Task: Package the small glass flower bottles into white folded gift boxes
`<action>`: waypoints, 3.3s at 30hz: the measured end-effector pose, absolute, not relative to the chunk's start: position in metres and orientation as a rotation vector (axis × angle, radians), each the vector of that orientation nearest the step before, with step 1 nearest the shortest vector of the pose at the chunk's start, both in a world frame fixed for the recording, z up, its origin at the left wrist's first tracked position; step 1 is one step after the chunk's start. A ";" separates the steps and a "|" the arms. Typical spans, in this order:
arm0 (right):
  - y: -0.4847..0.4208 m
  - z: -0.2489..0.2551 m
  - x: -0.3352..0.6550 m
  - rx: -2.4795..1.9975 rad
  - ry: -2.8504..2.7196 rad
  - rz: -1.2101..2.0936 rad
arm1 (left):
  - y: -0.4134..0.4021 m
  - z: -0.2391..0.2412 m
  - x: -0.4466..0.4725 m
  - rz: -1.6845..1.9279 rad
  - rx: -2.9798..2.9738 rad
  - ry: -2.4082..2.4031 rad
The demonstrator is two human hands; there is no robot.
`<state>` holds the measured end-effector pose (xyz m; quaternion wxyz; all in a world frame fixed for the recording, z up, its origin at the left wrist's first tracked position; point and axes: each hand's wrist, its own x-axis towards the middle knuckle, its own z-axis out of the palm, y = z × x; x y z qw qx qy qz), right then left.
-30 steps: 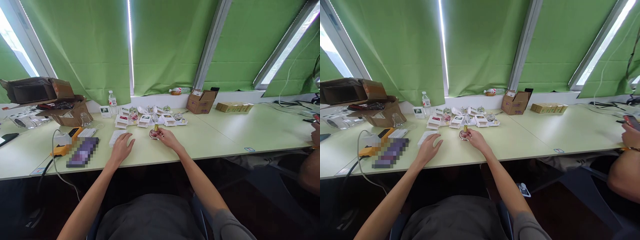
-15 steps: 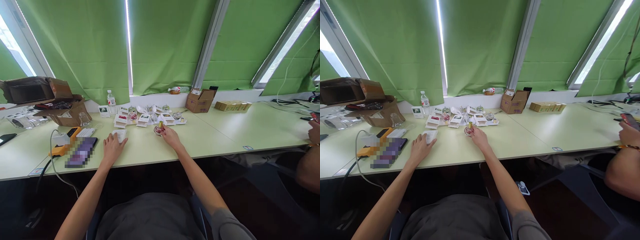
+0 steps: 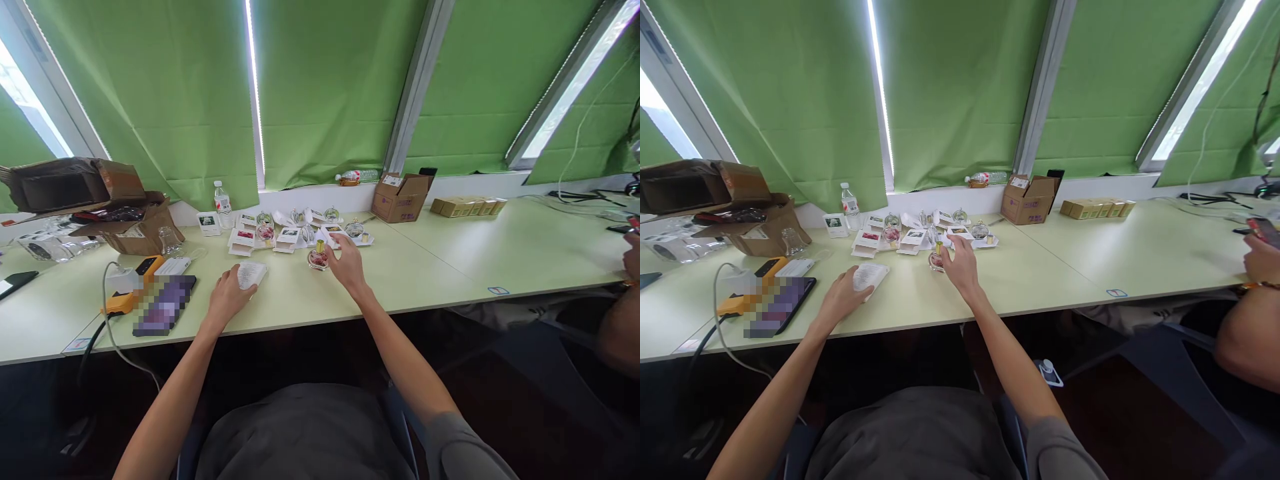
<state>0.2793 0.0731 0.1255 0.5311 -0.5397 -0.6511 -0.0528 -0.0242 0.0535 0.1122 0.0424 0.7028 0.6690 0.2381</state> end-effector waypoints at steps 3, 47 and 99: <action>0.059 0.137 0.274 -1.224 -1.581 -0.010 | 0.055 0.114 -0.021 0.842 2.130 1.922; 0.058 0.123 0.231 -1.014 -1.903 0.995 | 0.045 0.103 0.013 1.336 1.733 1.039; 0.037 0.142 0.231 -0.924 -1.771 0.702 | 0.028 0.128 0.010 1.405 2.151 1.068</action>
